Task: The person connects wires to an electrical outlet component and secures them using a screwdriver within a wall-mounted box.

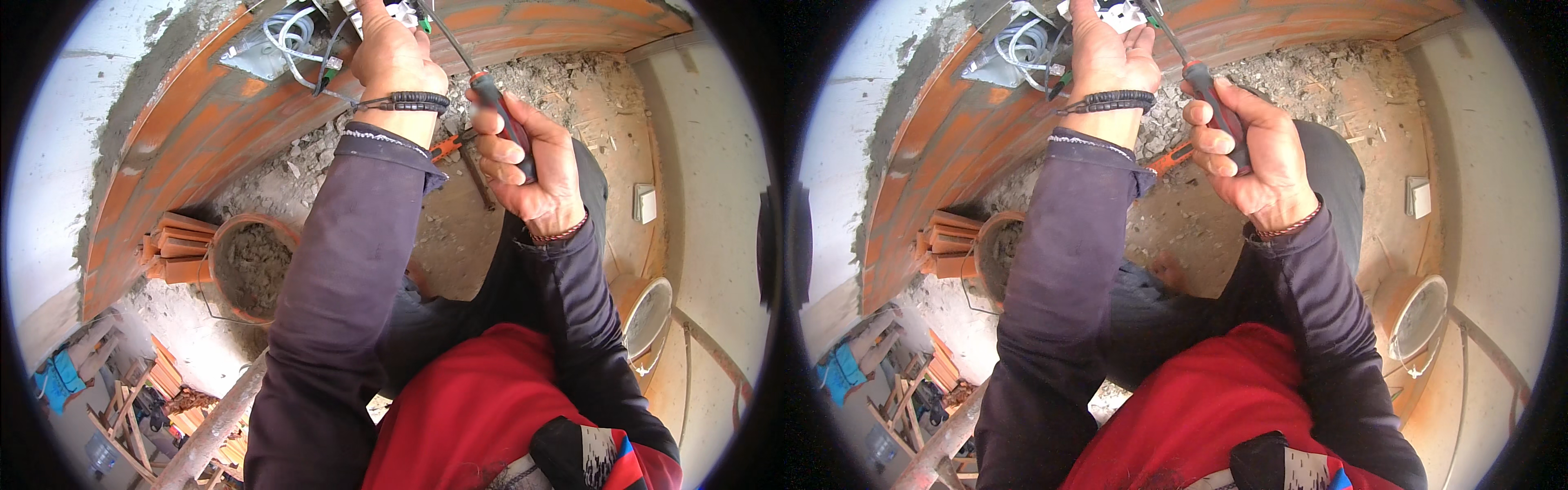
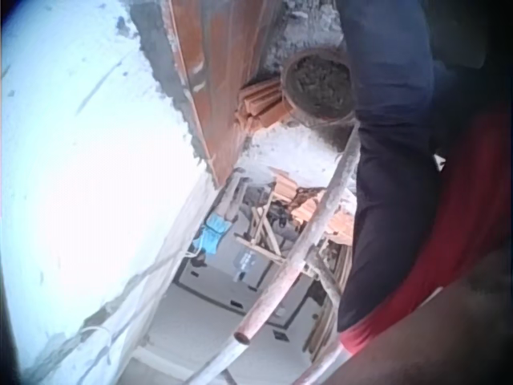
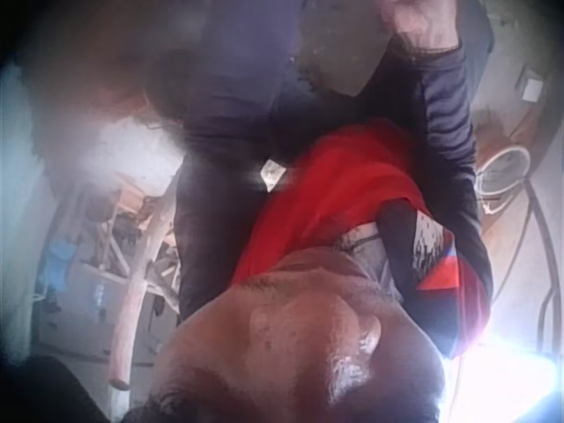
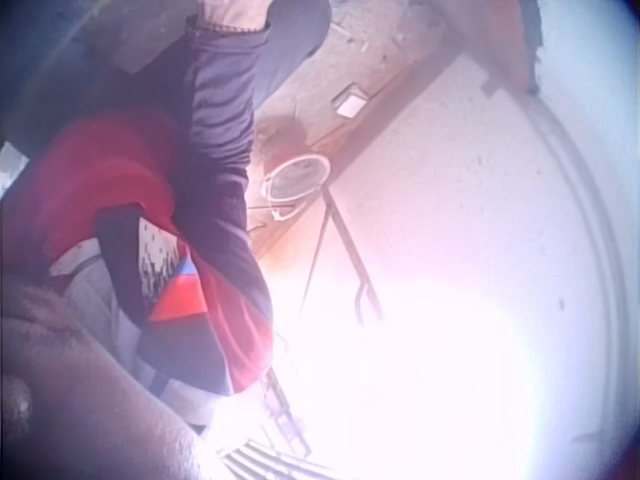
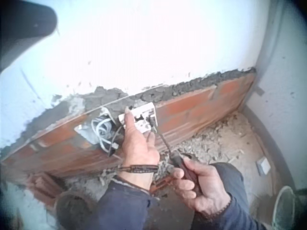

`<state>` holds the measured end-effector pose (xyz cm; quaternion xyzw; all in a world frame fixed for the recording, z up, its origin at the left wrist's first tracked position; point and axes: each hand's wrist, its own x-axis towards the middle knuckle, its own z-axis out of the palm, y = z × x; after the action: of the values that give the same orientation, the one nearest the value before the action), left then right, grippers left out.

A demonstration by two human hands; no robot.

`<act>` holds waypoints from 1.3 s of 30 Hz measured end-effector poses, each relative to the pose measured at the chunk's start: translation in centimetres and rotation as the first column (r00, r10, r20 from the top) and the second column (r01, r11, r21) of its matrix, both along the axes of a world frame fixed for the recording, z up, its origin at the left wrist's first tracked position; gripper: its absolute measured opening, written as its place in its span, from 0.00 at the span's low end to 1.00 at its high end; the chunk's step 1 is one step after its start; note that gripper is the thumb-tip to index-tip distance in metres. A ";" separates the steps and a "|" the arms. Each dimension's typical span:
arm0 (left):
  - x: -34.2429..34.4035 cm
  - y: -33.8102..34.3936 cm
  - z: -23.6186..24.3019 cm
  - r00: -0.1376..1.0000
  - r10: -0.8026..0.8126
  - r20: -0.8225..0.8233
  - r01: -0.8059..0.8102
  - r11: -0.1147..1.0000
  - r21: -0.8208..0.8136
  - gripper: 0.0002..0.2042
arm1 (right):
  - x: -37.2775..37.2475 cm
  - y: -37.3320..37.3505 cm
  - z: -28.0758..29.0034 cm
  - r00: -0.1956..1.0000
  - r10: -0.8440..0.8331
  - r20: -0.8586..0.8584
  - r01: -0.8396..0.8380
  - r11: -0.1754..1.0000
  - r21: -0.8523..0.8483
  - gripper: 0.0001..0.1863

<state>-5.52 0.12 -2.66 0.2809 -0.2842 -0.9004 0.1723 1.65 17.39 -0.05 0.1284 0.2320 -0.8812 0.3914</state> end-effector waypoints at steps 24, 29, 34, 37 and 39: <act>0.8 -0.2 0.3 1.000 -0.013 -0.014 0.013 1.000 0.001 0.33 | 0.2 0.0 -1.5 0.997 -0.001 0.078 0.012 0.991 -0.136 0.15; 0.5 -0.7 0.6 1.000 0.005 0.013 -0.004 1.000 -0.017 0.34 | 1.4 -2.0 -1.5 0.827 0.087 -0.556 0.390 0.625 0.677 0.14; 0.3 -0.3 -0.2 0.995 -0.048 -0.087 0.047 0.999 -0.014 0.37 | 2.5 -3.0 -2.4 0.371 0.517 -0.772 0.861 0.119 0.494 0.13; 0.9 -0.2 -0.1 0.999 -0.026 -0.034 0.026 1.000 0.012 0.36 | 2.1 -2.2 -2.2 0.849 0.045 -0.526 0.378 0.645 0.664 0.11; 1.0 0.1 0.0 1.000 -0.017 -0.023 0.018 0.999 0.032 0.36 | 0.5 0.4 -2.6 0.991 0.011 0.136 0.000 0.997 -0.082 0.20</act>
<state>-4.55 0.24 -2.61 0.2711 -0.2701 -0.9094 0.1629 2.12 17.79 -2.61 0.1714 0.1688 -0.8780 0.4138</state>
